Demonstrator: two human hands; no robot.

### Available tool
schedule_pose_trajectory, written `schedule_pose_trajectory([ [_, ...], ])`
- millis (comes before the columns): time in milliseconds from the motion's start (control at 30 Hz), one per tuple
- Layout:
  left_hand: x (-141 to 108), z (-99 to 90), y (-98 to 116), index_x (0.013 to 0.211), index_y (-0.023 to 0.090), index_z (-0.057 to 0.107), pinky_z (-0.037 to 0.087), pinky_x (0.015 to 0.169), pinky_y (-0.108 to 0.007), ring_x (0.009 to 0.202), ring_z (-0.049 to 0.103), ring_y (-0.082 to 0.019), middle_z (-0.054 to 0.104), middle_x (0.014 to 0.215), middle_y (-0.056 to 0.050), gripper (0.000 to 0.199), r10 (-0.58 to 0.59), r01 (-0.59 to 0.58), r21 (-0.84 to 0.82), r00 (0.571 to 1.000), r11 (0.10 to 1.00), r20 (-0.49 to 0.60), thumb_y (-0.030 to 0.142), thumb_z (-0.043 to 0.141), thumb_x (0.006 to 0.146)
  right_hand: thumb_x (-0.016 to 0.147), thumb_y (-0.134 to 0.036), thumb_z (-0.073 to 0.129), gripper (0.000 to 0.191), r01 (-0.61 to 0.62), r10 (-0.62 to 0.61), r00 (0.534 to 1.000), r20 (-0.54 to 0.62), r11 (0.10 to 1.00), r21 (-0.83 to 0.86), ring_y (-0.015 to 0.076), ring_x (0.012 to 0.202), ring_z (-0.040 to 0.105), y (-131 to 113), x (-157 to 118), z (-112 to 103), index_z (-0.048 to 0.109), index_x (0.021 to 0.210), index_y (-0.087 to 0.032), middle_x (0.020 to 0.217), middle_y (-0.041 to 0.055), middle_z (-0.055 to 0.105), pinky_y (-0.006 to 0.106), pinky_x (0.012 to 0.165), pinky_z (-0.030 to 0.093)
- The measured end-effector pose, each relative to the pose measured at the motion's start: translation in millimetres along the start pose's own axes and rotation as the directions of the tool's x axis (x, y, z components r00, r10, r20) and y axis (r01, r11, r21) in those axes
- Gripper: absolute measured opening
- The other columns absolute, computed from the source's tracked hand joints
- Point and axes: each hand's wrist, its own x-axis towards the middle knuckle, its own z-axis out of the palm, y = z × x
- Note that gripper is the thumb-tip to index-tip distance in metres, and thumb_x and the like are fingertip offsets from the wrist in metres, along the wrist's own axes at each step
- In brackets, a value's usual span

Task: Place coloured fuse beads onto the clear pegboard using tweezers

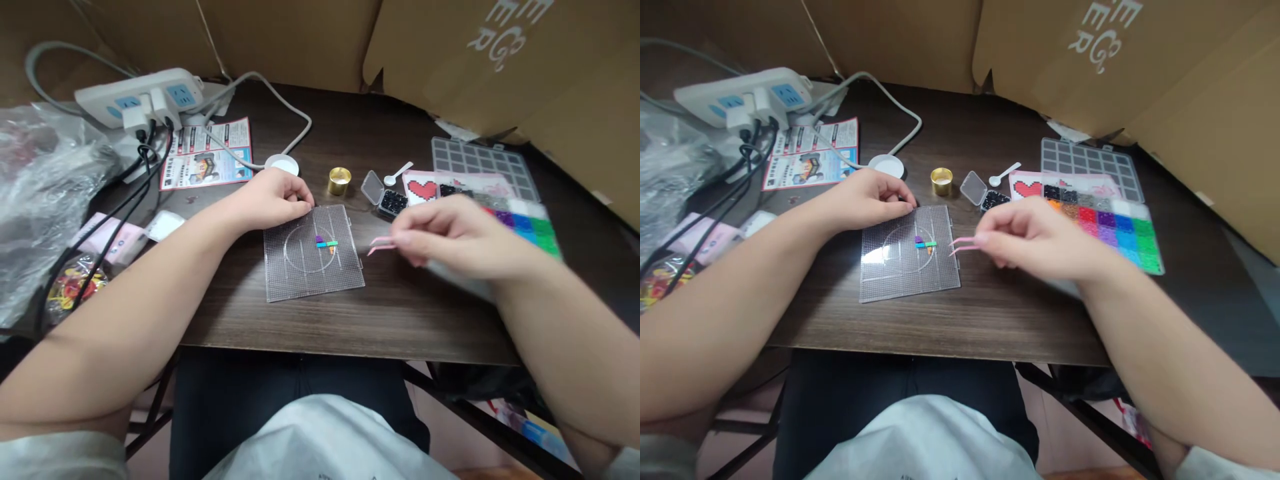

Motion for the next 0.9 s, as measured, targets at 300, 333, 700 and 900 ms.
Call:
schedule_pose_trajectory([
  [300,-4,-1.7,6,0.097,0.015,0.086,0.035,0.062,-0.029,0.059,0.049,-0.011,0.06,0.061,0.001,0.015,0.04,-0.04,0.026,0.999,0.999,-0.003,0.016,0.075,0.087,0.093,-0.044,0.097,0.029,0.102,-0.101,0.995,-0.021,0.992,0.07,0.0078,0.051,0.053,21,34,37,0.078,0.093,-0.021,0.064,-0.0042,0.066,0.02,0.045,0.041],
  [333,-4,-2.0,6,0.098,0.015,0.086,0.035,0.063,-0.03,0.06,0.049,-0.011,0.058,0.061,0.001,0.015,0.032,-0.032,0.026,1.0,0.999,0.002,0.017,0.076,0.087,0.09,-0.04,0.097,0.024,0.135,-0.133,0.99,-0.055,0.99,0.033,0.0092,0.053,0.059,23,34,36,0.081,0.092,-0.022,0.068,-0.0024,0.071,0.021,0.047,0.045],
  [700,-3,-2.6,8,0.109,0.014,0.086,0.034,0.073,-0.033,0.066,0.048,-0.011,0.056,0.066,0.001,0.02,-0.062,0.06,0.031,0.997,0.998,0.039,0.023,0.076,0.094,0.095,-0.034,0.087,0.013,0.257,-0.286,0.951,-0.117,0.942,-0.216,0.0182,0.069,0.08,36,31,30,0.098,0.101,-0.031,0.091,0.0024,0.09,0.028,0.059,0.064],
  [900,-4,-0.9,11,0.108,0.016,0.085,0.035,0.069,-0.031,0.069,0.048,-0.012,0.053,0.062,0.001,0.016,-0.06,0.059,0.042,0.998,0.997,0.015,0.022,0.074,0.098,0.099,-0.031,0.086,0.013,0.251,-0.283,0.954,-0.102,0.936,-0.248,0.0197,0.071,0.08,39,32,30,0.098,0.105,-0.031,0.092,0.0035,0.089,0.031,0.061,0.063],
])
